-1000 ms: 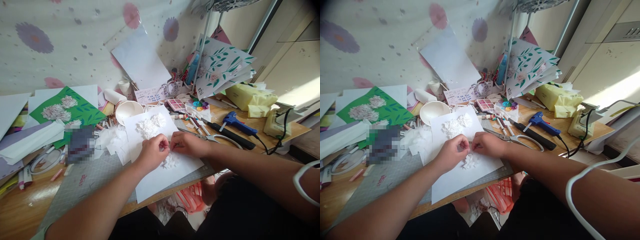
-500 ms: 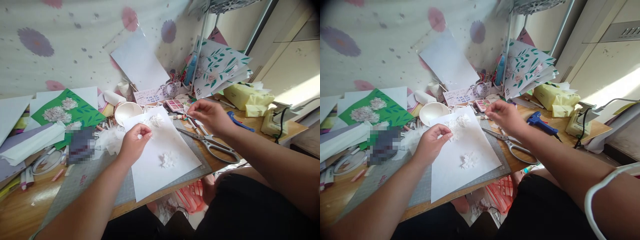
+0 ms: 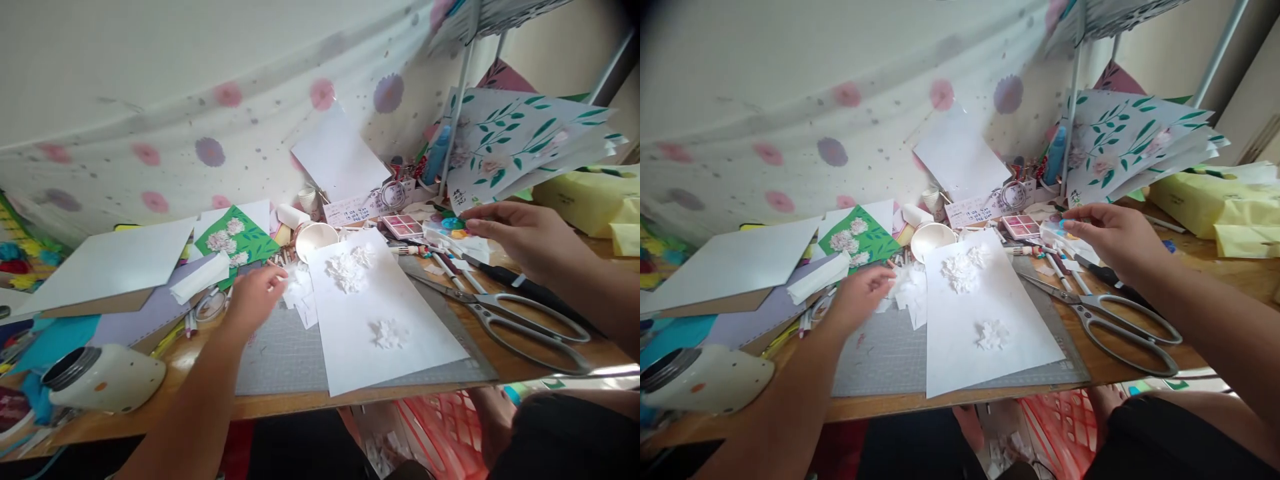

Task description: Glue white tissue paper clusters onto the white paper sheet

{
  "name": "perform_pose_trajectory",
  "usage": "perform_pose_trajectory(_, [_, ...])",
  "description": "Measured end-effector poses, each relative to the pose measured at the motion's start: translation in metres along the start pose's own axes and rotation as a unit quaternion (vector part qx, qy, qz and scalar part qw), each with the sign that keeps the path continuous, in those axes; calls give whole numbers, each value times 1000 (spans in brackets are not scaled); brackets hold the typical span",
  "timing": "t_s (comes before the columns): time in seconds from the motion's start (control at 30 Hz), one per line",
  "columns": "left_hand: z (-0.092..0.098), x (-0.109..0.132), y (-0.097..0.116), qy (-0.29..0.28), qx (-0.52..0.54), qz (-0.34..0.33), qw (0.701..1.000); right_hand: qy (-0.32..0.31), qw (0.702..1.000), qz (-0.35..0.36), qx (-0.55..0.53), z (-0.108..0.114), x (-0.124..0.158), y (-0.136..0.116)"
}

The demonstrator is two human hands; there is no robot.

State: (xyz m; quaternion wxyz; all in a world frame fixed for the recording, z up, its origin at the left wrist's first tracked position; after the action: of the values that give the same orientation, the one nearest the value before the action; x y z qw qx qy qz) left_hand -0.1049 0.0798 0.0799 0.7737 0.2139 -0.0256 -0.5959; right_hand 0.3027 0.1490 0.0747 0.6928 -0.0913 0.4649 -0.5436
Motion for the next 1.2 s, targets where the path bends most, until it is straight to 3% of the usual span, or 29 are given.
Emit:
perform_pose_trajectory(0.17, [-41,4,1,-1,-83,-9,997,-67,998,-9,12,-3,5,-11])
perform_pose_trajectory(0.27, [-57,5,4,2,-100,-12,995,-95,995,-10,30,-6,8,-16])
perform_pose_trajectory(0.4, [-54,6,3,7,-101,-13,995,-126,992,14,-25,-12,13,-17])
perform_pose_trajectory(0.57, [-36,5,16,15,-65,-12,998,-159,949,13,-271,-19,24,-19])
perform_pose_trajectory(0.63, [-33,7,33,-12,-38,-32,999,-174,937,24,-301,-22,27,-24])
perform_pose_trajectory(0.7, [-34,11,56,-58,3,-59,997,-179,944,42,-275,-24,29,-28])
perform_pose_trajectory(0.77, [-37,17,81,-134,92,-89,983,-177,951,55,-246,-26,32,-31])
perform_pose_trajectory(0.9, [-51,28,118,-329,257,-105,903,-228,939,62,-249,-25,38,-36])
perform_pose_trajectory(0.97, [-62,33,124,-391,281,-95,871,-241,939,89,-229,-21,39,-39])
perform_pose_trajectory(1.07, [-79,37,123,-411,250,-83,873,-246,935,126,-221,-17,41,-45])
perform_pose_trajectory(1.2, [-91,43,117,-395,173,-103,896,-269,918,100,-275,-25,49,-53])
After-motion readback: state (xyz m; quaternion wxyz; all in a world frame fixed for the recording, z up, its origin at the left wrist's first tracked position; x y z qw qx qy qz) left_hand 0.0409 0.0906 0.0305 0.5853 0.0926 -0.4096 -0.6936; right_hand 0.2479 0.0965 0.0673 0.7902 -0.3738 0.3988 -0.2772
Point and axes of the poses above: each hand's wrist, its own x-axis away from the middle knuckle, its own z-axis out of the back of the hand, y = z × x, the point moved 3 cm from there along -x, towards the middle knuckle, and after that the axes turned 15 degrees about z, right-handed, at the moved point
